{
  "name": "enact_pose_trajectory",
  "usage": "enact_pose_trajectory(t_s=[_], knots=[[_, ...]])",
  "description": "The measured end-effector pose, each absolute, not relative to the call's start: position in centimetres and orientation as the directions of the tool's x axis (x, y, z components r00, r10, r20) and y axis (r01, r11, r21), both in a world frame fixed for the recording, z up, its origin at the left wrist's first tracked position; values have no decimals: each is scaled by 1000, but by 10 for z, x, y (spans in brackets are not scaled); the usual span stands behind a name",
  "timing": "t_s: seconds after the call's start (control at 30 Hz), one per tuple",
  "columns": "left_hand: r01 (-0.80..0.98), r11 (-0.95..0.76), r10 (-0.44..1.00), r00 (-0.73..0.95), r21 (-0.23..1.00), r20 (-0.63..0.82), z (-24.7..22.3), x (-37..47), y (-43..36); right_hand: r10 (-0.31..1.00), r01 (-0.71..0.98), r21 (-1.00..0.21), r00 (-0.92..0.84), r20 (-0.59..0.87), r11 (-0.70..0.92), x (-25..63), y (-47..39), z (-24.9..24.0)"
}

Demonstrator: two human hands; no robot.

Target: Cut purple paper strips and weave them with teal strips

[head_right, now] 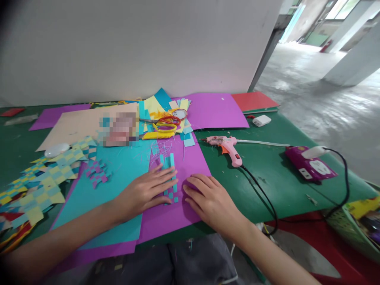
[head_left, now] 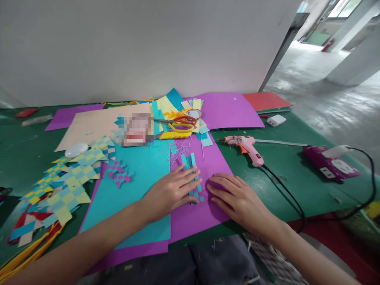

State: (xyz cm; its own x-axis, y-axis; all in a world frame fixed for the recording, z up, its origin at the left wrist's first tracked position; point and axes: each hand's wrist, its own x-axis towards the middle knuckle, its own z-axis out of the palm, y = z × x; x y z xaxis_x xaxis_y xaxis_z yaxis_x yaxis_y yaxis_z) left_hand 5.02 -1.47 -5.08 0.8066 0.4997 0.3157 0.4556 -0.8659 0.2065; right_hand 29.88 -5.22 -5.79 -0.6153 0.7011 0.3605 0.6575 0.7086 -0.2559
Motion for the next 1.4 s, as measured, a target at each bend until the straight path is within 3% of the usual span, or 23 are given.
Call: enact_pose_trajectory(t_s=[0.13, 0.33, 0.77, 1.0, 1.23, 1.4], knots=[[590, -783, 614, 684, 196, 395, -45, 38, -27, 697, 654, -255, -617, 365, 712, 299, -52, -57], [641, -753, 650, 690, 147, 319, -49, 37, -40, 699, 654, -259, -615, 366, 711, 300, -52, -58], [720, -612, 791, 553, 326, 262, -39, 55, -50, 687, 642, -257, -624, 373, 723, 300, -51, -57], [723, -586, 806, 566, 366, 173, -41, 67, -54, 694, 646, -263, -619, 368, 717, 300, -51, -58], [716, -584, 807, 565, 383, 172, -42, 67, -53, 696, 646, -266, -625, 353, 715, 302, -51, -58], [653, -691, 720, 664, 311, 204, -39, 62, -48, 700, 652, -261, -625, 345, 711, 300, -50, -58]])
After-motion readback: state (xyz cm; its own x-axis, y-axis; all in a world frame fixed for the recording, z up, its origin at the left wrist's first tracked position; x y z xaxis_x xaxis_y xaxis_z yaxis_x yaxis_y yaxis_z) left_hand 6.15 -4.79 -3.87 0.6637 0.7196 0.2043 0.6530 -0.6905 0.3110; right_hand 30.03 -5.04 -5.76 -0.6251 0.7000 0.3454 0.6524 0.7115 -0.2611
